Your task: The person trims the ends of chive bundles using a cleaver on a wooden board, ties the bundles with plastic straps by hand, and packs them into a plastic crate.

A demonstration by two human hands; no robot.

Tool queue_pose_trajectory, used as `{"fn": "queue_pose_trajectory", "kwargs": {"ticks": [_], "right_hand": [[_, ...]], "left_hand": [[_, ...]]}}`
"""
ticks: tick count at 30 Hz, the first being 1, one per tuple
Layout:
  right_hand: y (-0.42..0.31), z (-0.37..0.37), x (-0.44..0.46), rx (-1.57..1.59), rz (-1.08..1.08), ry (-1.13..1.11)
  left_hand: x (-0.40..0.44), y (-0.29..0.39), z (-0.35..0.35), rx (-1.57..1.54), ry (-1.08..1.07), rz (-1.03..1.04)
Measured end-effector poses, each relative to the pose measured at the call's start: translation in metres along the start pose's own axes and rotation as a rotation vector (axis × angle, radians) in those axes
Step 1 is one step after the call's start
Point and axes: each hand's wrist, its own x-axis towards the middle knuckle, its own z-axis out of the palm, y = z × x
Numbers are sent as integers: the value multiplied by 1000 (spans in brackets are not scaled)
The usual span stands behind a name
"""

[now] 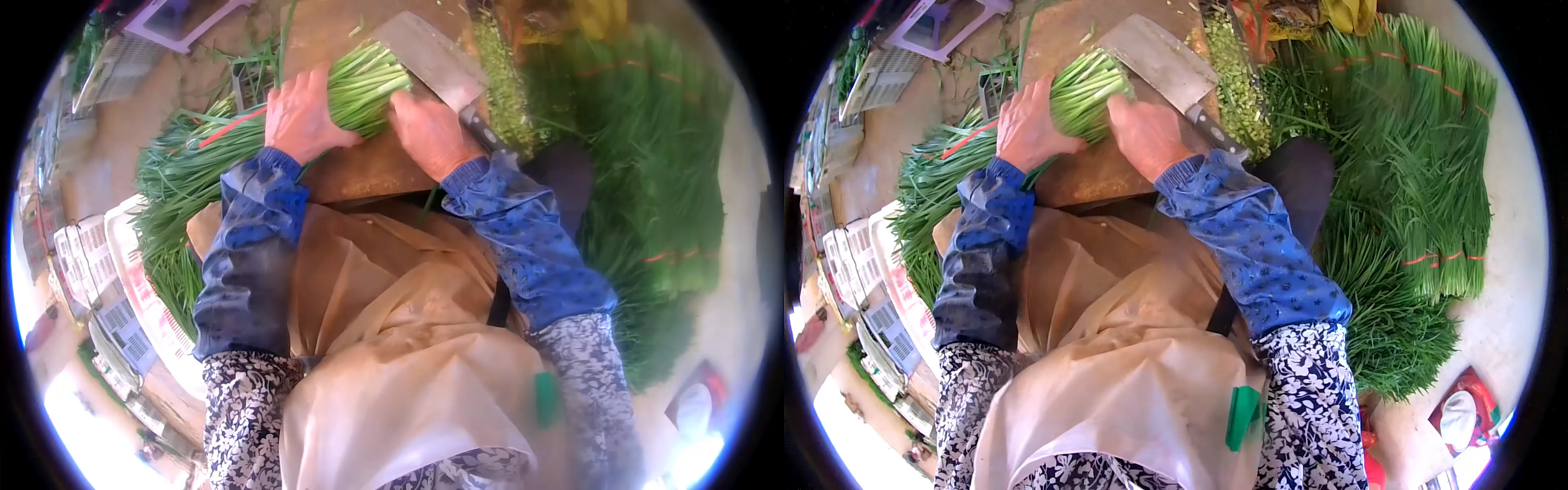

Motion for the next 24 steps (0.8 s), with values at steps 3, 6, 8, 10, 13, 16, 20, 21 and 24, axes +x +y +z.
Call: {"fn": "queue_pose_trajectory", "kwargs": {"ticks": [3,6,8,10,13,16,20,21,24], "right_hand": [[27,-14,26,-138,20,147],[46,-72,62,-171,-58,313],[42,-63,88,-164,-204,333],[27,-38,110,75,-179,15],[22,-28,132,271,-140,-489],[30,-38,130,265,-163,-486],[100,-97,123,-420,-108,-253],[112,-109,121,-643,-27,-345],[44,-126,106,-546,-49,-449]], "left_hand": [[-5,-13,-7,62,106,-3],[-10,1,12,29,246,87],[-12,5,13,35,271,81],[-16,8,14,68,300,79],[-21,9,19,53,350,79],[-18,5,24,63,433,146],[-20,3,23,69,435,127],[-20,5,22,64,376,94],[-21,7,22,65,342,88]]}}
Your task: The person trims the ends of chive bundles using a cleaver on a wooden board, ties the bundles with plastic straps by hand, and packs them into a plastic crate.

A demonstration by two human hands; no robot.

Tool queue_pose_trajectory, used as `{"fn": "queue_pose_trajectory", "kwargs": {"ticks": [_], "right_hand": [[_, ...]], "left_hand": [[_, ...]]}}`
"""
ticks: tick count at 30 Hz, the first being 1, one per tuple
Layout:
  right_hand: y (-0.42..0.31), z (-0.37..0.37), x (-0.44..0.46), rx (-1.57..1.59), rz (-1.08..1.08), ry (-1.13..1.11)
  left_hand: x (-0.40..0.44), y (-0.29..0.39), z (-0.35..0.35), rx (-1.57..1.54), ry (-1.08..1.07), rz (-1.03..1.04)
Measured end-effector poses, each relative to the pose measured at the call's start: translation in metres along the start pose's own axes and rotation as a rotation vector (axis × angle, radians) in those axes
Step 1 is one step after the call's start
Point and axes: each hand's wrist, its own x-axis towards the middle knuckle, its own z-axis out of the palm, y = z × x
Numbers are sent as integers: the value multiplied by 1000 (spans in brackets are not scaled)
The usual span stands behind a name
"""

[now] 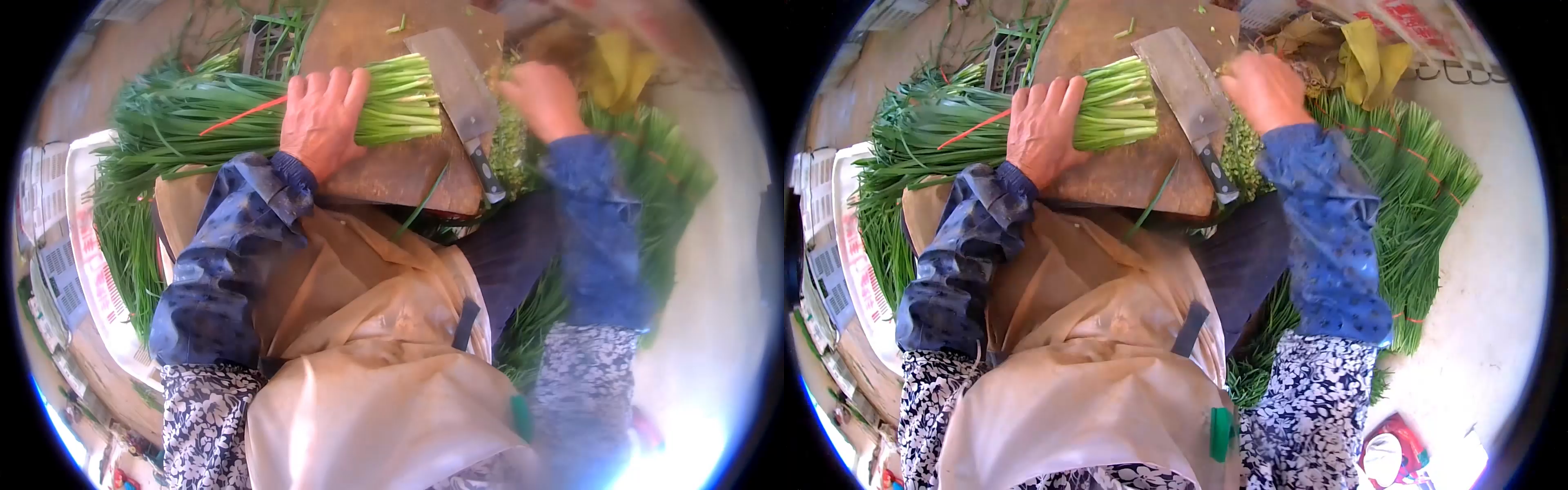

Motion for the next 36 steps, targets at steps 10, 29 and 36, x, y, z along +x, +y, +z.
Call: {"fn": "queue_pose_trajectory", "kwargs": {"ticks": [10,29,36], "right_hand": [[-39,48,-6,163,-53,280],[-76,68,-15,352,-290,504],[37,57,-105,381,254,460]], "left_hand": [[-2,-1,6,31,140,51],[1,-8,12,57,48,44],[7,-3,-20,-15,116,137]]}}
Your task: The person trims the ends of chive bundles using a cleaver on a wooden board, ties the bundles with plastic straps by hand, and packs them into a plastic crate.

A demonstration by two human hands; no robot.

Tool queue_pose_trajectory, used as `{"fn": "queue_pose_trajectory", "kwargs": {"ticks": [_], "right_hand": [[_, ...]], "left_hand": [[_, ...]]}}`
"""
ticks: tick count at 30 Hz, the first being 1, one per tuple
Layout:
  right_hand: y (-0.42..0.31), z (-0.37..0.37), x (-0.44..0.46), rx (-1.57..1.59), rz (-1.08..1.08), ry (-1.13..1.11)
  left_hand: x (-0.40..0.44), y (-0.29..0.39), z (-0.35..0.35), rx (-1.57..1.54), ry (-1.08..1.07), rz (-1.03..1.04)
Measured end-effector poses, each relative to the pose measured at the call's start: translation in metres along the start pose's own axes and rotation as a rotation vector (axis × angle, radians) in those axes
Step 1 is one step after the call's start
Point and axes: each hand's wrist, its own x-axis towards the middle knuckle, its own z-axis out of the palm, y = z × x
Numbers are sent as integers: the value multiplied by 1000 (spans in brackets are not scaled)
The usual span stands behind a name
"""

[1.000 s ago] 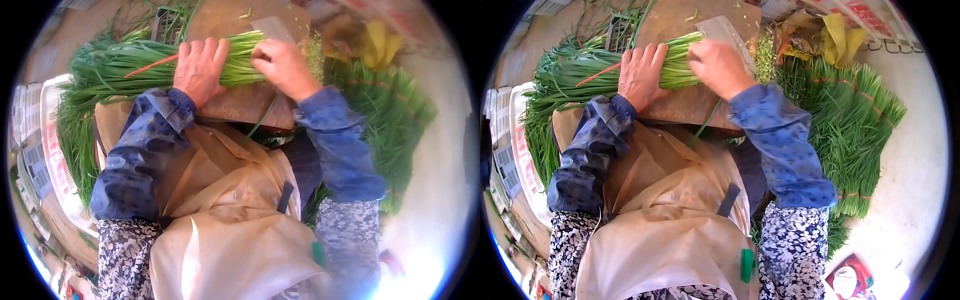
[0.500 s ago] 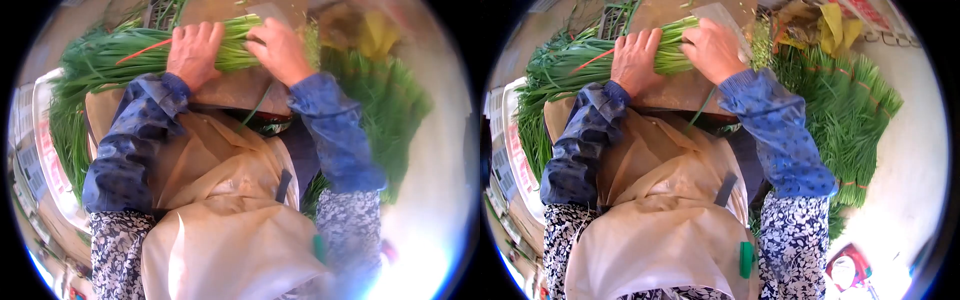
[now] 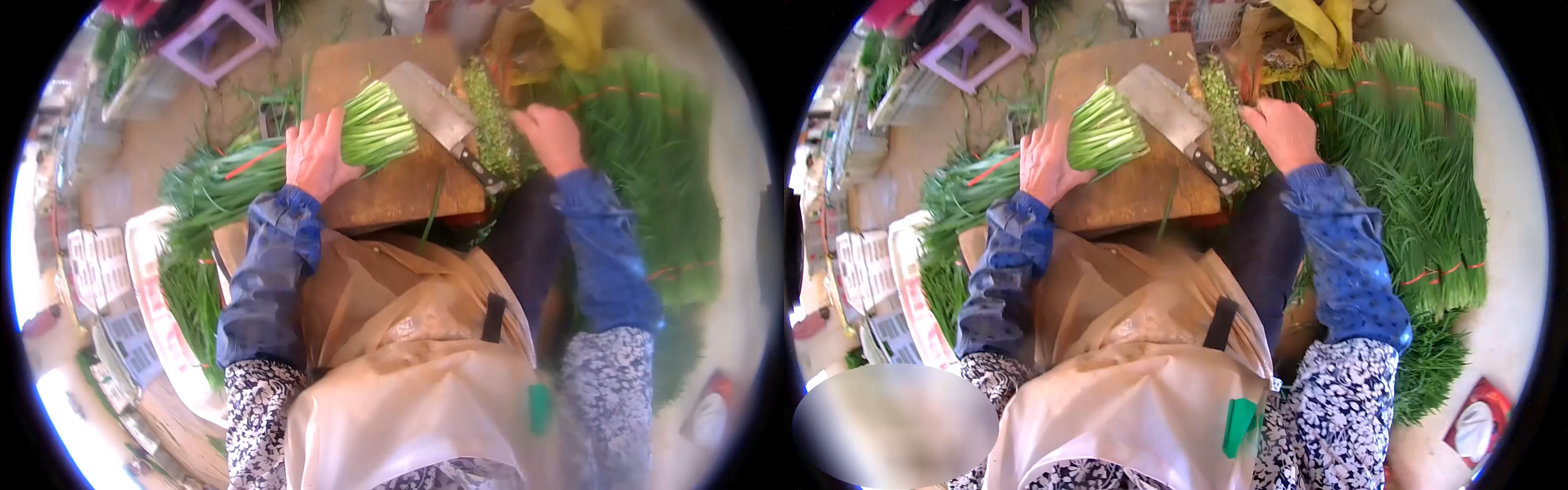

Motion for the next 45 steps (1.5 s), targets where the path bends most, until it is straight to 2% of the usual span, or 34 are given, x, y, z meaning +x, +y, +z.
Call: {"fn": "queue_pose_trajectory", "kwargs": {"ticks": [2,3,5,6,8,9,11,12,13,14,15,17,18,19,20,21,23,24,25,27,29,30,31,33,34,36,37,39,41,42,45], "right_hand": [[11,0,3,-330,6,-145],[2,-3,2,-297,79,-172],[-11,1,1,80,-172,141],[-47,-4,12,283,-262,358],[-114,-30,27,346,-639,567],[-120,-26,33,377,-638,600],[-126,-3,41,191,-726,535],[-126,3,40,486,-255,242],[-117,10,36,552,-211,375],[-109,19,31,620,-160,490],[-108,32,24,663,-173,461],[-119,50,-3,708,-268,153],[-129,53,-11,717,-274,102],[-142,55,-22,745,-317,-139],[-153,58,-36,766,-347,-383],[-166,63,-49,759,-335,-424],[-193,69,-68,791,-477,-442],[-201,72,-72,790,-476,-464],[-208,74,-77,904,-464,-500],[-215,75,-79,1010,-489,-553],[-220,73,-82,1023,-390,-598],[-224,64,-84,1111,-341,-599],[-226,66,-83,1125,-388,-622],[-226,70,-79,1102,-441,-481],[-226,67,-76,1100,-472,-490],[-225,61,-69,1209,-144,-594],[-225,63,-64,1195,-163,-608],[-223,62,-49,1160,-155,-695],[-231,64,-40,1195,-165,-721],[-234,69,-34,1159,-185,-745],[-263,81,-22,1115,-280,-786]], "left_hand": [[20,-6,-11,7,14,19],[31,-3,-22,35,26,49],[47,12,-45,108,23,13],[55,14,-70,169,18,29],[63,21,-112,201,34,112],[65,23,-140,211,52,181],[55,24,-184,205,-23,92],[45,20,-206,16,-109,-54],[33,17,-225,-184,-200,-204],[16,15,-242,-138,-259,-319],[-2,13,-250,-111,-266,-364],[-52,6,-256,-512,-415,-518],[-75,3,-248,-743,-443,-615],[-102,5,-238,-914,-460,-794],[-131,6,-216,-989,-428,-862],[-154,10,-194,-1062,-397,-927],[-179,31,-164,-773,-256,-749],[-178,38,-166,-738,-228,-764],[-182,40,-164,-662,-141,-646],[-186,50,-165,-797,-40,-616],[-181,60,-167,-135,-239,-410],[-180,66,-163,-146,-158,-402],[-177,70,-160,-84,-140,-430],[-175,70,-165,-146,-112,-458],[-177,69,-173,-135,-88,-475],[-184,69,-193,-241,4,-539],[-194,62,-205,-244,24,-554],[-216,52,-241,-421,187,-767],[-233,40,-272,-712,525,-885],[-234,27,-297,-630,425,-878],[-282,-21,-322,-436,345,-985]]}}
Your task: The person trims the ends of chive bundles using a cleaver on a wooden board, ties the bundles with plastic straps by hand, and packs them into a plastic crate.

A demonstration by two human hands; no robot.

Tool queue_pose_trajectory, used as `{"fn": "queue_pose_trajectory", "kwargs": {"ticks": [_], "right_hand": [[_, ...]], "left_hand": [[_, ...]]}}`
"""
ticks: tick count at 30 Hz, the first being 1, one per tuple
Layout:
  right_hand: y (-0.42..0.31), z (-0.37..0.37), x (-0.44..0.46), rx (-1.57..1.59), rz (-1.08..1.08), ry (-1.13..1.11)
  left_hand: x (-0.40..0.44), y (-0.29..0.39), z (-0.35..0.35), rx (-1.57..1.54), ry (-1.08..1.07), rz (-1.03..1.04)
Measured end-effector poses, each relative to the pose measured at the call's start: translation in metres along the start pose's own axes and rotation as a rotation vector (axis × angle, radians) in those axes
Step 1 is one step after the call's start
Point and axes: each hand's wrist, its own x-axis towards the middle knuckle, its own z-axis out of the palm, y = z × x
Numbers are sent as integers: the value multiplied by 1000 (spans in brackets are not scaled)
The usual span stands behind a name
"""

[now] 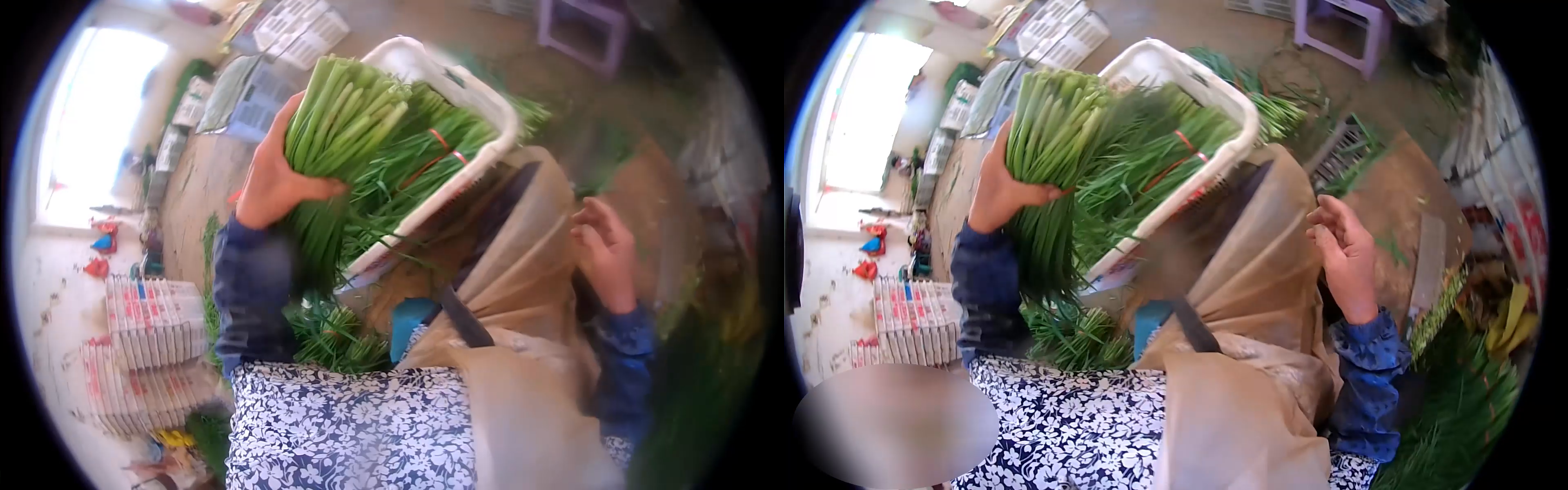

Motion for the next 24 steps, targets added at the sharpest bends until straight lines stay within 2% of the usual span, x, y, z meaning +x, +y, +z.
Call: {"fn": "queue_pose_trajectory", "kwargs": {"ticks": [1,2,3,4,6,8,10,12,13,14,16,18,19,21,22,23,24], "right_hand": [[-10,12,7,7,-53,-36],[-22,21,12,10,-101,-59],[-38,31,19,-34,-92,-125],[-43,47,26,-39,-85,-116],[-54,77,40,155,-44,-255],[-44,110,50,257,35,-376],[-40,139,48,176,-25,-479],[-44,155,43,368,-61,-488],[-30,154,43,335,-143,-434],[-20,143,38,320,-121,-425],[-3,108,25,628,47,-56],[-17,67,18,512,-238,232],[-28,44,9,486,-209,267],[-50,4,-15,-131,-485,293],[-57,-5,-27,-155,-437,323],[-62,-11,-37,-386,-482,244],[-62,-16,-43,-609,-526,154]], "left_hand": [[3,-9,-9,8,11,-10],[8,-16,-15,-135,-48,-106],[13,-24,-16,-281,-113,-200],[16,-31,-12,-287,-123,-199],[19,-35,1,-693,-240,-175],[25,-39,24,-611,-203,-251],[36,-65,46,-847,-369,-18],[41,-48,68,-858,-357,-20],[41,-41,76,-781,-367,-58],[39,-35,85,-710,-378,-104],[38,-21,101,-622,-433,-170],[34,-16,122,-505,-521,-137],[30,-9,137,-545,-551,-160],[20,4,164,-559,-629,-173],[16,9,179,-585,-667,-165],[11,11,195,-605,-711,-177],[8,12,207,-503,-714,-101]]}}
